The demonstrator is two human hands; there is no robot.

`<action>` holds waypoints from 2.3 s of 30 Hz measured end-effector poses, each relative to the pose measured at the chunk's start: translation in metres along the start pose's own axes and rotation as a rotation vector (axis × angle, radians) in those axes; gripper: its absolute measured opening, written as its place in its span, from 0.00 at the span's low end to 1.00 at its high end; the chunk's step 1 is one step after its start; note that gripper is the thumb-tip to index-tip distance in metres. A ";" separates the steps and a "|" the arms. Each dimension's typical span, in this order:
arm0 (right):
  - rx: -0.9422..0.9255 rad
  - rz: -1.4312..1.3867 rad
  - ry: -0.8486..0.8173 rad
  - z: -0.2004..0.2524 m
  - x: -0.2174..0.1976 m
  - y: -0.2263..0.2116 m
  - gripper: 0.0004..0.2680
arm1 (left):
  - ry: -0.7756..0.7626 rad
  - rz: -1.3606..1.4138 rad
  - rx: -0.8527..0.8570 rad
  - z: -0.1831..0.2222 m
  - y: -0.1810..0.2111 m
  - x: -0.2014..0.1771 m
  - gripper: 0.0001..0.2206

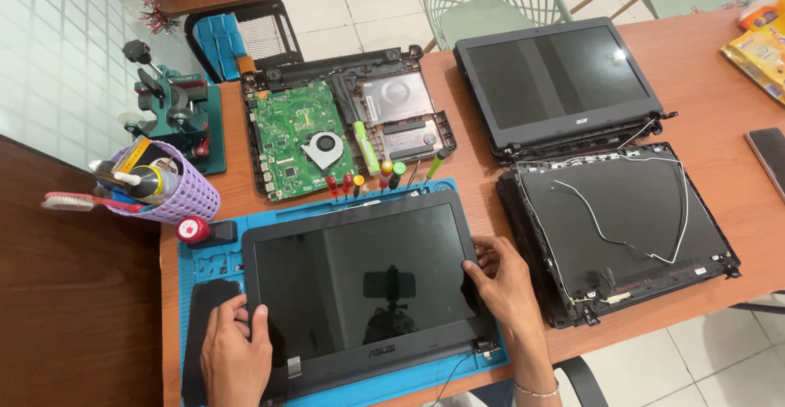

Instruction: The person reassembles a laptop by aligning the screen assembly with the bottom case, pressing the hinge covers into place, and then closing the laptop lid.

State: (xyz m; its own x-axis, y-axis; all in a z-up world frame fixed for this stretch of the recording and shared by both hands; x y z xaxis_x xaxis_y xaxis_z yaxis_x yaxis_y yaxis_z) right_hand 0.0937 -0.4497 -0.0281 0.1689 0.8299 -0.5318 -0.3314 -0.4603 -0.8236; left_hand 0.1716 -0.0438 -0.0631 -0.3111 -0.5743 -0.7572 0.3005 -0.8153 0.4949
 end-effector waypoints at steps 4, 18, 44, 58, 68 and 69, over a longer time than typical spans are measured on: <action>0.007 -0.021 -0.006 -0.002 0.000 0.004 0.14 | -0.010 -0.008 -0.002 -0.001 0.002 0.000 0.20; 0.012 -0.034 -0.022 -0.001 -0.005 -0.018 0.17 | 0.006 -0.028 0.009 0.010 0.014 -0.021 0.14; -0.031 -0.012 -0.407 -0.183 -0.023 -0.172 0.11 | 0.019 0.163 0.291 -0.113 0.167 -0.080 0.14; 0.050 0.107 -0.828 -0.290 0.093 -0.088 0.26 | -0.003 0.318 0.207 -0.191 0.174 -0.063 0.18; 0.119 0.147 -0.795 -0.290 0.109 -0.105 0.27 | -0.009 0.389 0.136 -0.215 0.157 -0.038 0.10; 0.120 0.137 -0.789 -0.289 0.109 -0.104 0.27 | -0.027 0.456 0.147 -0.216 0.152 -0.034 0.10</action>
State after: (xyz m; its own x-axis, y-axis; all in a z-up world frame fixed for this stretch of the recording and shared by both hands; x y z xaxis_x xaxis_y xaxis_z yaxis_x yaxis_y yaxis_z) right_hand 0.4144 -0.4026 -0.0576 -0.5705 0.7671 -0.2934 -0.4063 -0.5740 -0.7109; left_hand 0.4223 -0.1329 -0.0543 -0.2007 -0.8759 -0.4387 0.2813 -0.4805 0.8307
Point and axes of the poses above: each hand's wrist, its own z-axis away from the middle knuckle, its own x-axis out of the palm, y = z × x, the point moved 6 cm from there along -z, towards the middle knuckle, and after that the axes turned 15 degrees about -y, right-handed, at the moved point
